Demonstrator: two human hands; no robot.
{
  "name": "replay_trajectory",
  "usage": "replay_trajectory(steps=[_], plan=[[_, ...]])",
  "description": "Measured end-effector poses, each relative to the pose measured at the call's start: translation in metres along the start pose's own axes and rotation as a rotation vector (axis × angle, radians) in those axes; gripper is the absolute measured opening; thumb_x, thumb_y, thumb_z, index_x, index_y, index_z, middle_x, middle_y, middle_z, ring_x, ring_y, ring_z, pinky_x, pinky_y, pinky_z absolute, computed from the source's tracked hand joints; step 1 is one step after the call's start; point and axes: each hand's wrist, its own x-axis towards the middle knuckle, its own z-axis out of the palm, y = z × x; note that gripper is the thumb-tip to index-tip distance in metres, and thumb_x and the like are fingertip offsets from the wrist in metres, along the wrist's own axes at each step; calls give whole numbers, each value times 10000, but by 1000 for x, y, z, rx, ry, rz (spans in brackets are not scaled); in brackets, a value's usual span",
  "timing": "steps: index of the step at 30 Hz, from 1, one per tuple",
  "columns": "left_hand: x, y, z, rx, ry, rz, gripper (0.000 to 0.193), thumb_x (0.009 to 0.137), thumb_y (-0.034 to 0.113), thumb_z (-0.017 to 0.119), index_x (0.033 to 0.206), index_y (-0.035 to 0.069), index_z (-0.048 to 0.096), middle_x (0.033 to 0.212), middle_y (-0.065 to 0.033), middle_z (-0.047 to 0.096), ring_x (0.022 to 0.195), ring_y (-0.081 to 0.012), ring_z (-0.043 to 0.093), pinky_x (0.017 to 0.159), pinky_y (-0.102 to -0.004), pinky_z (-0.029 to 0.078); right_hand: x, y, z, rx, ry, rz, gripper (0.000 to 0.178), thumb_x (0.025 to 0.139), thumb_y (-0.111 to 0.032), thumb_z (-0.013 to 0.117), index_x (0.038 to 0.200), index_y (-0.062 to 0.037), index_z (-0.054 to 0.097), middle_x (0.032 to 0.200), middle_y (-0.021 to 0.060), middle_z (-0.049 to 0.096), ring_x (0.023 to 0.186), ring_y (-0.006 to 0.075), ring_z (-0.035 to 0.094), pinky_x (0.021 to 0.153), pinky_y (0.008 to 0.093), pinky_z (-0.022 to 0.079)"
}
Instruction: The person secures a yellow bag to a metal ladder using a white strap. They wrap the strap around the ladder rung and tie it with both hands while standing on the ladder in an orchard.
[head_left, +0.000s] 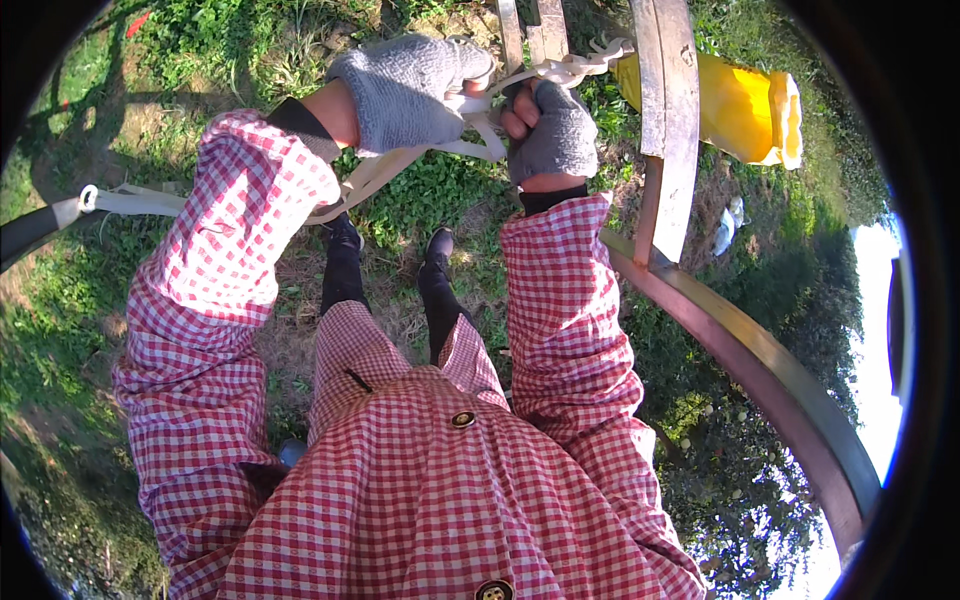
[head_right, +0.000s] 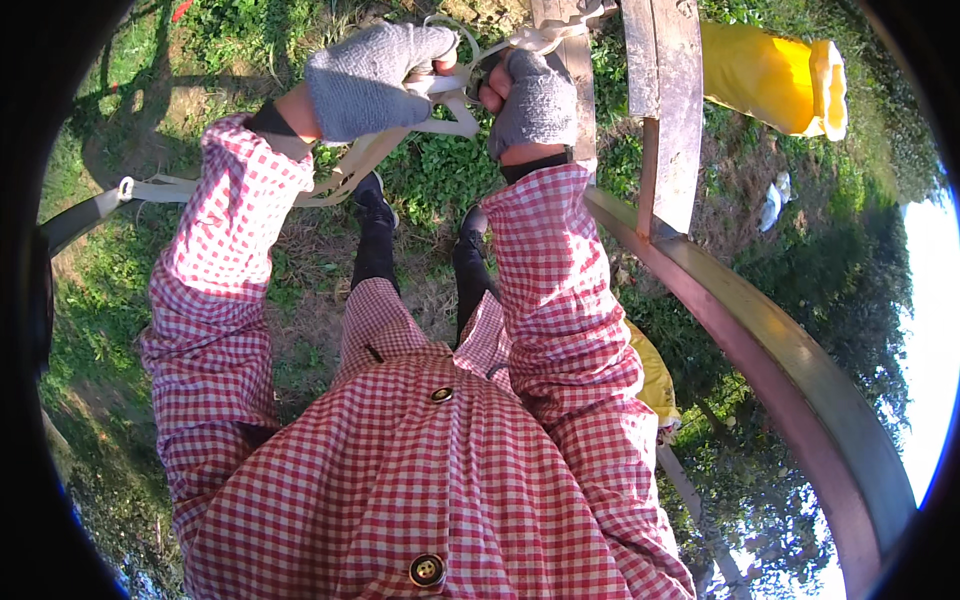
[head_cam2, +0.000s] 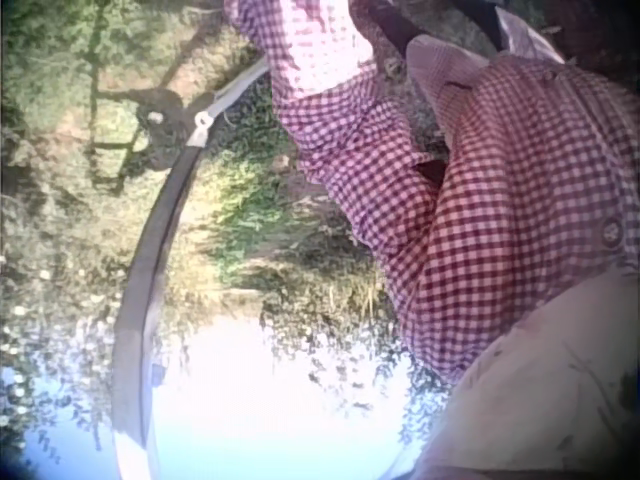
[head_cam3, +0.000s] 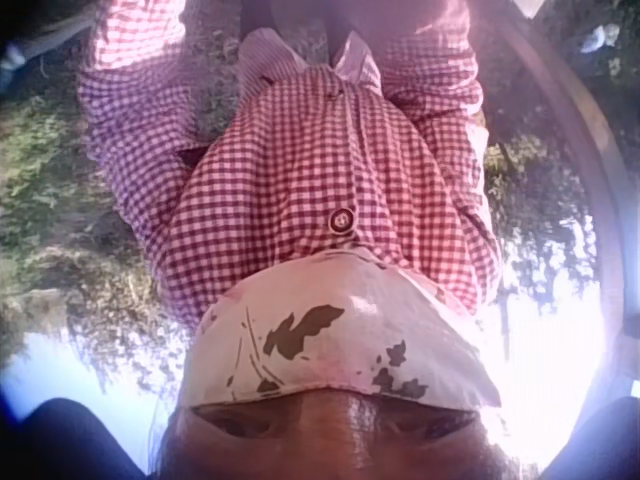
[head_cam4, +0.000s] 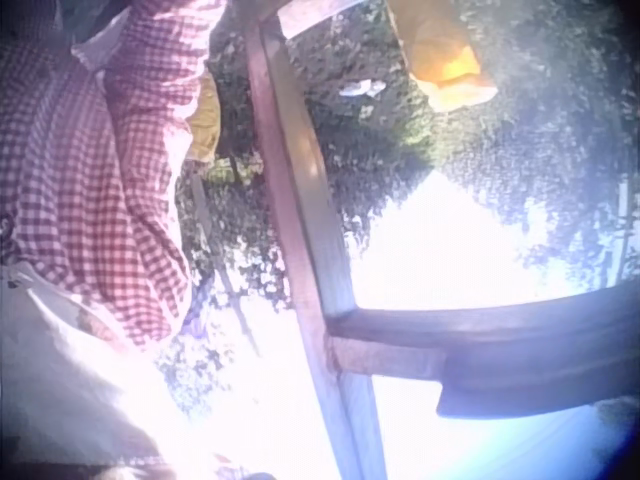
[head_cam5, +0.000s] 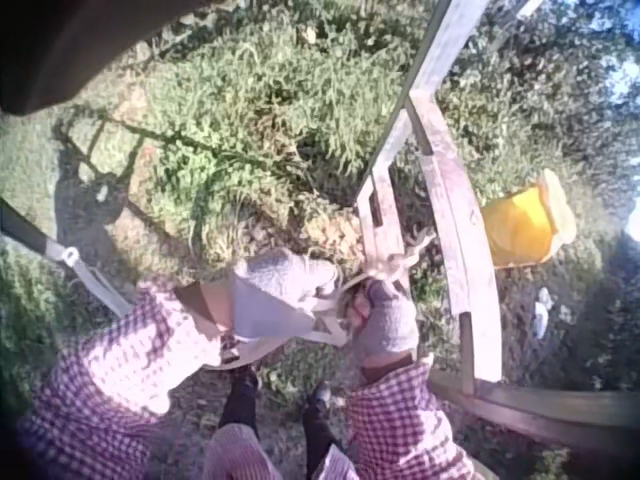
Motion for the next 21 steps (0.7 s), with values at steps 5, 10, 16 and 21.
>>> replay_trajectory(steps=[5, 10, 16, 21], plan=[[22, 53, 11, 706, -287, 191, 214, 753, 265, 587, 861, 87, 636, 704, -143, 622, 671, -299, 631, 596, -389, 511, -10, -5, -13, -393, 229, -140, 102, 831, -107, 492, 853, -38, 563, 681, 31, 551, 559, 165, 517, 481, 271, 410], [-2, 37, 28, -1248, 210, -28, 145, 830, 150, 552, 842, 8, 577, 656, -21, 517, 621, -126, 529, 640, -274, 439, -15, -15, -28, -44, 120, 0, 123, 851, -119, 443, 860, -38, 536, 633, 9, 501, 499, 106, 460, 427, 230, 364], [1, 12, 23, -291, -143, -120, 137, 755, 162, 578, 818, 41, 569, 704, -60, 559, 638, -190, 549, 630, -324, 450, -17, -7, -19, 227, 96, 5, 53, 825, -55, 457, 855, -72, 498, 596, -15, 375, 467, 109, 343, 454, 261, 341], [14, 61, 10, 598, -283, 85, 171, 747, 168, 515, 766, 92, 667, 701, -109, 633, 639, -293, 614, 596, -365, 495, -8, -6, -25, 23, 222, 180, 135, 838, -188, 453, 802, -80, 526, 547, -10, 453, 444, 109, 384, 446, 228, 364]])
